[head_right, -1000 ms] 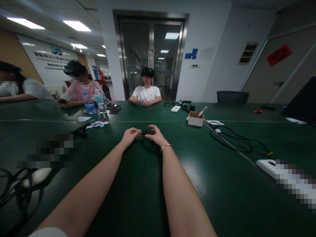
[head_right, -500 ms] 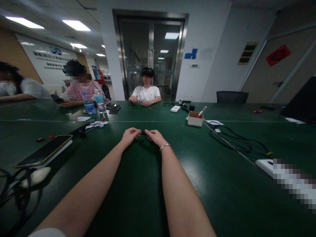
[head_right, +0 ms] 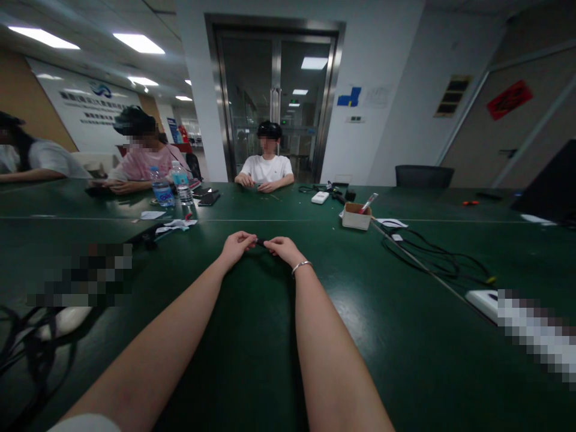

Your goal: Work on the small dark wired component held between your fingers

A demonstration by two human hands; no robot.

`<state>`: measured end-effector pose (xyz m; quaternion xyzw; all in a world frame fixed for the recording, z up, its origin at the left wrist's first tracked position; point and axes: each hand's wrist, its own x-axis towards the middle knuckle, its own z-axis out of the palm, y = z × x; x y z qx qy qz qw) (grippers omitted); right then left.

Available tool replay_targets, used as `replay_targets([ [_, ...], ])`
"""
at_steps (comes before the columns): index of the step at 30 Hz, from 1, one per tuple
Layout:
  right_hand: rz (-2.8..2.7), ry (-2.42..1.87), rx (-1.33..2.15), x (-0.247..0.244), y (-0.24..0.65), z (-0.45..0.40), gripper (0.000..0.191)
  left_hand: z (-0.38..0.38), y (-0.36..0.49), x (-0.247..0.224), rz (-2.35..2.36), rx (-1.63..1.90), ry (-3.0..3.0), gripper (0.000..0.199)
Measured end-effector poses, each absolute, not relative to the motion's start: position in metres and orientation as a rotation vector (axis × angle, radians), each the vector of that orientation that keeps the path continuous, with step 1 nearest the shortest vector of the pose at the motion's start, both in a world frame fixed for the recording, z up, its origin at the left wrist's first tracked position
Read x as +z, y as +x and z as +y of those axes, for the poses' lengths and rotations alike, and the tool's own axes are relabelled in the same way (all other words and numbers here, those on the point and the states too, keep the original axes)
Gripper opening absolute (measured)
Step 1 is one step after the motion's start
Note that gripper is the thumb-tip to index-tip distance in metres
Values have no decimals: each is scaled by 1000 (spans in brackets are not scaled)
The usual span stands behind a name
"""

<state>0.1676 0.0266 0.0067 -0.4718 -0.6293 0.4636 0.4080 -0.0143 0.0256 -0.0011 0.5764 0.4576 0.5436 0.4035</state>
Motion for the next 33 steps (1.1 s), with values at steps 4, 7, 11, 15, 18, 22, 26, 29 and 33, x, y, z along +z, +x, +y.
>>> replay_targets([
  [4,-1543,-1173,1163,6,168,27,27,25,-14,-1,1156,1380,1457,35],
  [7,-1579,-1218,1165,7,168,26,26,24,-14,1,1164,1382,1441,34],
  [11,-1557,-1201,1196,11,167,23,16,23,-14,1,1152,1358,1448,34],
  [15,-1509,-1186,1237,11,167,23,9,25,-14,-2,1094,1294,1505,32],
  [18,-1487,-1189,1229,6,167,28,9,25,-13,-3,1107,1252,1541,30],
  [22,-1463,-1193,1210,1,168,35,8,22,-12,-2,1099,1227,1608,29],
  [26,-1456,-1194,1198,1,168,34,7,20,-12,-1,1094,1167,1641,29],
  [29,-1456,-1186,1201,3,168,31,9,19,-13,0,1163,1089,1719,33],
  [33,-1458,-1186,1211,5,167,29,9,19,-14,0,1267,1028,1816,48],
])
